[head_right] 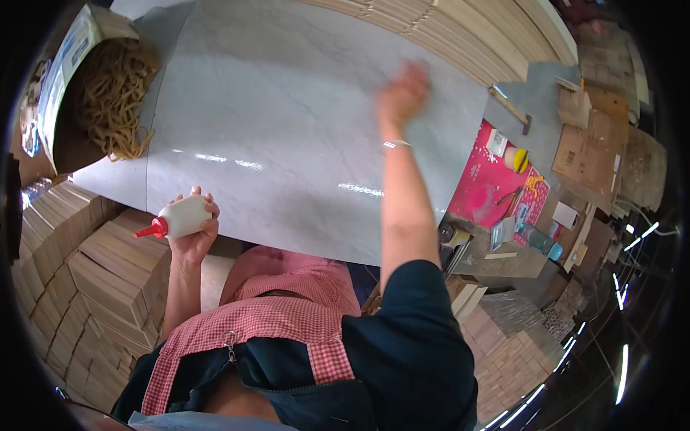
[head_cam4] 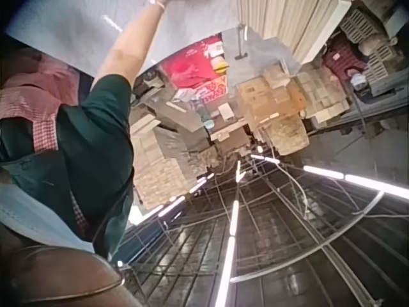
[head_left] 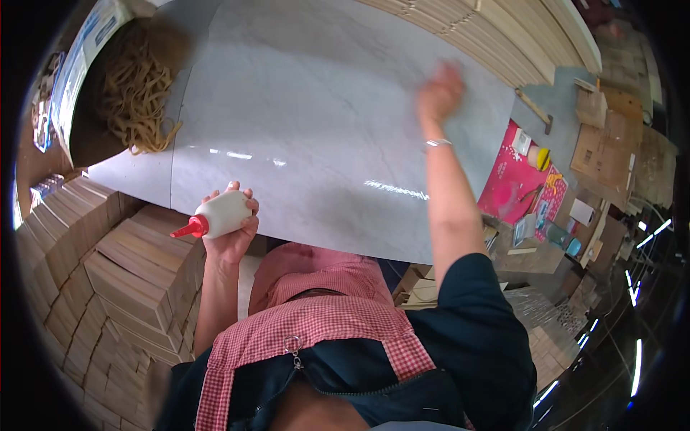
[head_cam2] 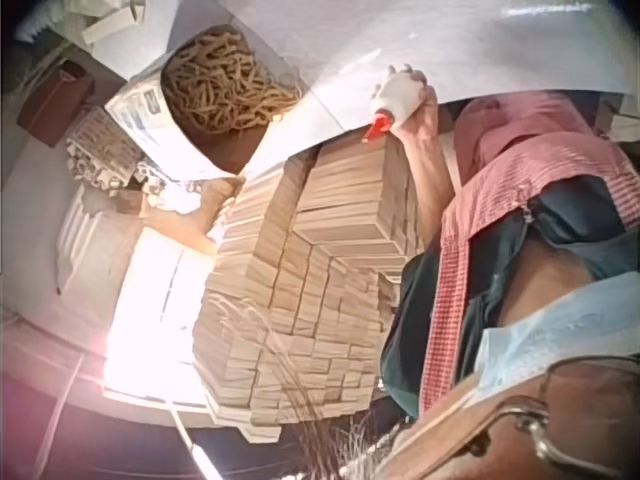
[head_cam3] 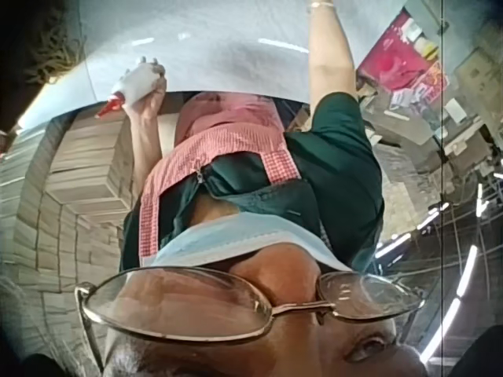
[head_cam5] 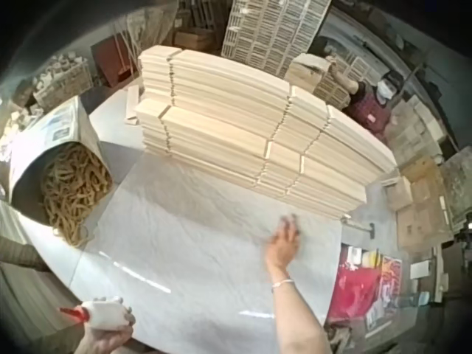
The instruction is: Assemble wooden boxes by gluing wooden pieces together and securing them with a pneumatic nail gun.
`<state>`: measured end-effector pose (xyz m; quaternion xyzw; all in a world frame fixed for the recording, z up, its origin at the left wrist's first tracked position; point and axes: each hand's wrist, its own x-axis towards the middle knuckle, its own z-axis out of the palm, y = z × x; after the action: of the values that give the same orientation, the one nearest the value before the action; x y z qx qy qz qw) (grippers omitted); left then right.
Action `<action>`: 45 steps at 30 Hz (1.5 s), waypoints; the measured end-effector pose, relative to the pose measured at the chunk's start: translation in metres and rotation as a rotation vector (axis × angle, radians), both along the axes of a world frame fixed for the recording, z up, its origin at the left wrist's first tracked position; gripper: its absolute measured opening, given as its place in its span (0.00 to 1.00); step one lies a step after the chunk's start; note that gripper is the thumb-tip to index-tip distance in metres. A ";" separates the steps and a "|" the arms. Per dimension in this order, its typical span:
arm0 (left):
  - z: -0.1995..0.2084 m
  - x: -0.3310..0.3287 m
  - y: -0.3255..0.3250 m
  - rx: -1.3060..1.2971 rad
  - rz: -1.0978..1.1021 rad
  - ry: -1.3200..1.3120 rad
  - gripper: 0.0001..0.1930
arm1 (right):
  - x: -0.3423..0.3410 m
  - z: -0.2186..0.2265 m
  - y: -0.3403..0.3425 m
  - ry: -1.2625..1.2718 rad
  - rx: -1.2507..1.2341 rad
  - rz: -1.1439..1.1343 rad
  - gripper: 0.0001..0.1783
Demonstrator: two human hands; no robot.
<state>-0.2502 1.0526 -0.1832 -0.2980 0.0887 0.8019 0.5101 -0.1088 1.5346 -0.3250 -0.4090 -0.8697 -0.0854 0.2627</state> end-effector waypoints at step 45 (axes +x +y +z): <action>0.002 0.058 0.208 -0.394 -0.747 0.093 0.18 | 0.051 0.256 -0.144 1.134 -1.088 0.188 0.19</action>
<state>-0.1921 1.2606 -0.1814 -0.3006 0.3654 0.5423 0.6943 -0.0576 1.3906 -0.0685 -0.3860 -0.5538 0.5959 0.4349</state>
